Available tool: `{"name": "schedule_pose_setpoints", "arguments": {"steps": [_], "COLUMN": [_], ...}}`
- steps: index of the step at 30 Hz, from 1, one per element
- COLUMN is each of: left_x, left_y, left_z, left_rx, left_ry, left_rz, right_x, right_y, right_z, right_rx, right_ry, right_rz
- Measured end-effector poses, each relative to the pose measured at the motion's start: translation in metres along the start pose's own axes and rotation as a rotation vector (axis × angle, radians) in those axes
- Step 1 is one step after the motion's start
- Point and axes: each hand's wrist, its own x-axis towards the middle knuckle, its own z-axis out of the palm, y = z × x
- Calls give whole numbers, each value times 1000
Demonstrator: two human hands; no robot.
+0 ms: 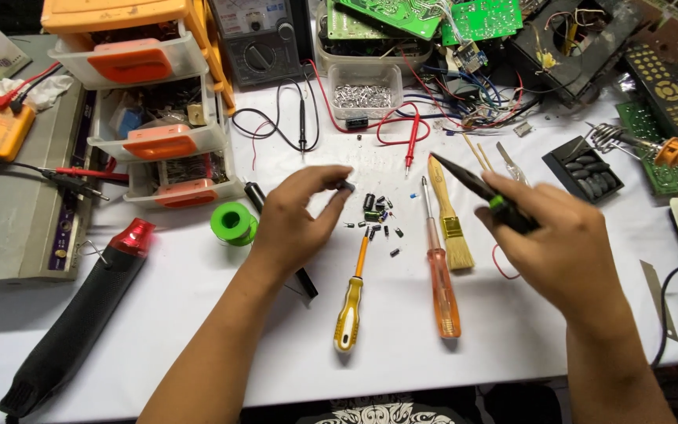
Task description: Removing electronic components with pliers and cleaning a circuit board with a brush.
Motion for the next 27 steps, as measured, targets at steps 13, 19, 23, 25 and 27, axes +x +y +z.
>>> {"name": "schedule_pose_setpoints", "arguments": {"steps": [13, 19, 23, 25, 27], "left_x": [-1, -1, -23, -42, -65], "left_y": [-10, 40, 62, 61, 51], "left_z": [0, -34, -52, -58, -61], "left_rx": [411, 489, 510, 593, 629], "left_ry": [-25, 163, 185, 143, 97], "left_rz": [126, 268, 218, 180, 137], "right_x": [-86, -91, -97, -100, -102], "right_y": [25, 31, 35, 36, 38], "right_z": [34, 46, 55, 59, 60], "right_rx": [-93, -244, -355, -377, -394], "right_ry": [72, 39, 103, 94, 81], "right_rz": [474, 314, 199, 221, 216]}}
